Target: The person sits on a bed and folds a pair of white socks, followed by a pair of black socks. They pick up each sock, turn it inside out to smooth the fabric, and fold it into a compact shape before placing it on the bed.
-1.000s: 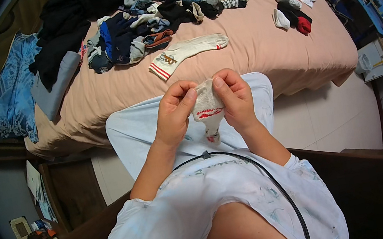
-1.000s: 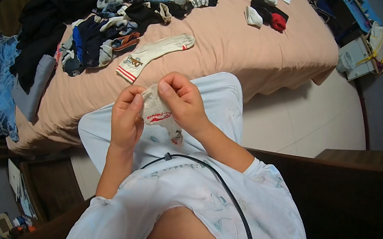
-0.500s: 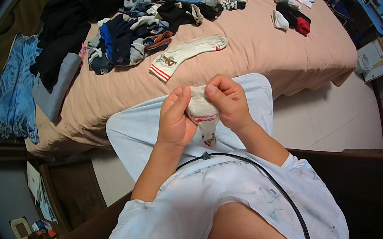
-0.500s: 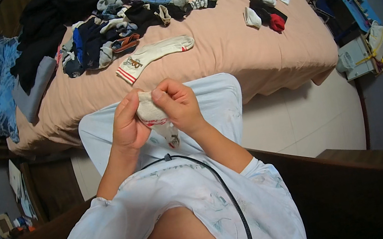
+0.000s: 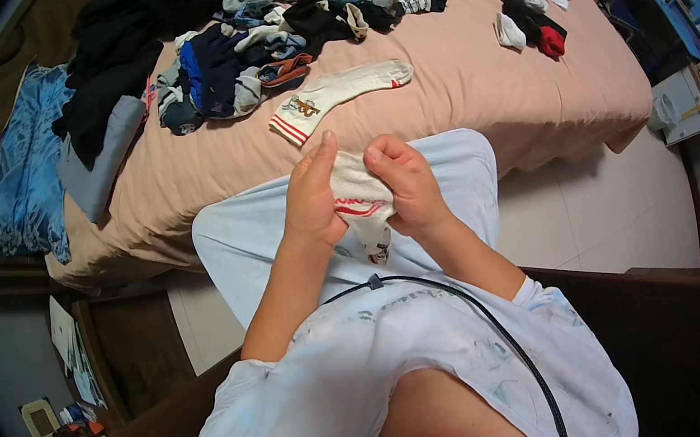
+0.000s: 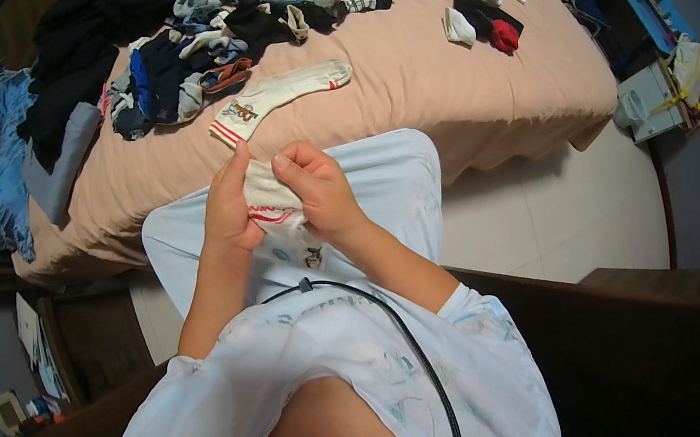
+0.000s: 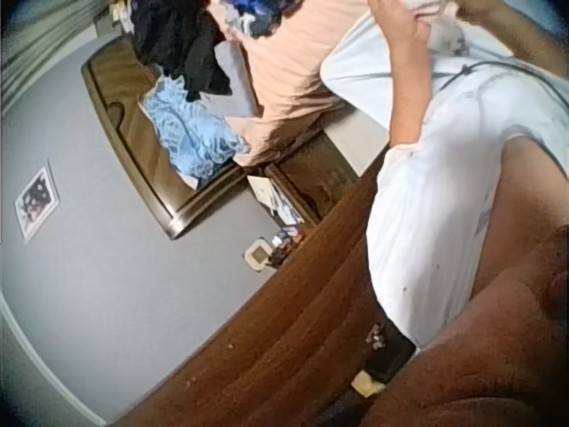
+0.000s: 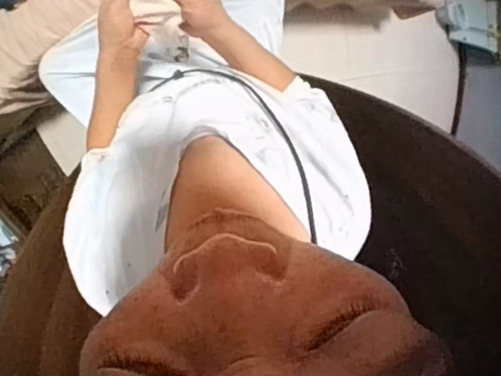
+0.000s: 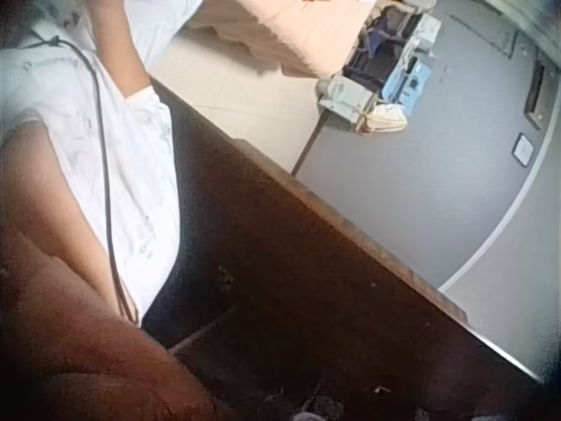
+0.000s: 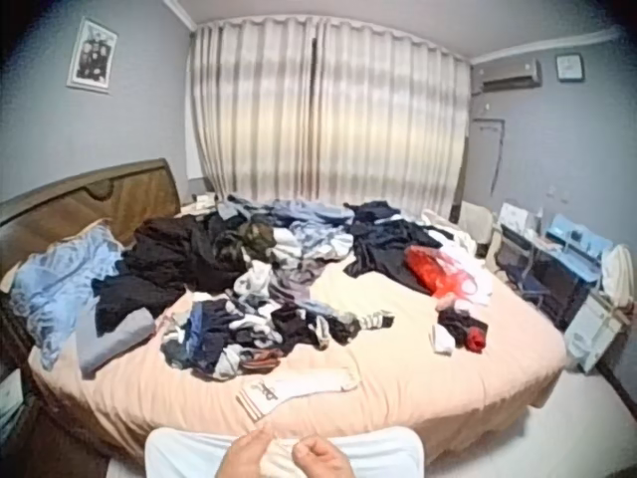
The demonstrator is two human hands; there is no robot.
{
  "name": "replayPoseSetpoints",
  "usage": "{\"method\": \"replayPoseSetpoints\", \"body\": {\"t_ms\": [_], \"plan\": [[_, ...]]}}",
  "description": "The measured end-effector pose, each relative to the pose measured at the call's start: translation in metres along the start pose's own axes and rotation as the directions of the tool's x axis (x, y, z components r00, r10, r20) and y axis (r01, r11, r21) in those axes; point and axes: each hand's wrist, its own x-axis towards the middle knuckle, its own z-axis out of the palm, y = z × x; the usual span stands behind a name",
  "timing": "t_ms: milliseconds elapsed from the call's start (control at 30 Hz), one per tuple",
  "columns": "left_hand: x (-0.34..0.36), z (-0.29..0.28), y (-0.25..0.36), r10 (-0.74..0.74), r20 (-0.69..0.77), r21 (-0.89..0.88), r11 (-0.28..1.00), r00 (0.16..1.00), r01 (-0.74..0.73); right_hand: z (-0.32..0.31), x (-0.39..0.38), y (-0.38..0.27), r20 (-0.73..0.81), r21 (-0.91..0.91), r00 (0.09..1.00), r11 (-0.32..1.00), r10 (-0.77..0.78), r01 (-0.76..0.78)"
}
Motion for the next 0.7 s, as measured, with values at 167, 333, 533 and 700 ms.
{"method": "replayPoseSetpoints", "body": {"t_ms": [167, 333, 533, 700], "plan": [[0.010, -0.018, 0.011, -0.144, 0.225, -0.063, 0.985, 0.964, 0.162, -0.010, 0.012, -0.009, -0.105, 0.182, 0.994, 0.983, 0.015, 0.005], [-0.003, -0.026, -0.019, 0.034, 0.119, 0.527, 0.845, 0.992, -0.093, -0.023, 0.021, -0.031, -0.100, 0.171, 0.995, 0.985, -0.012, 0.029], [0.003, -0.022, -0.023, 0.232, 0.088, 0.376, 0.892, 0.969, -0.249, -0.019, 0.017, -0.025, -0.121, 0.205, 0.987, 0.975, 0.106, -0.080], [0.008, -0.032, -0.030, 0.409, 0.051, 0.538, 0.757, 0.911, -0.370, -0.039, 0.006, -0.009, -0.044, -0.132, 0.998, 0.990, 0.034, -0.040]]}}
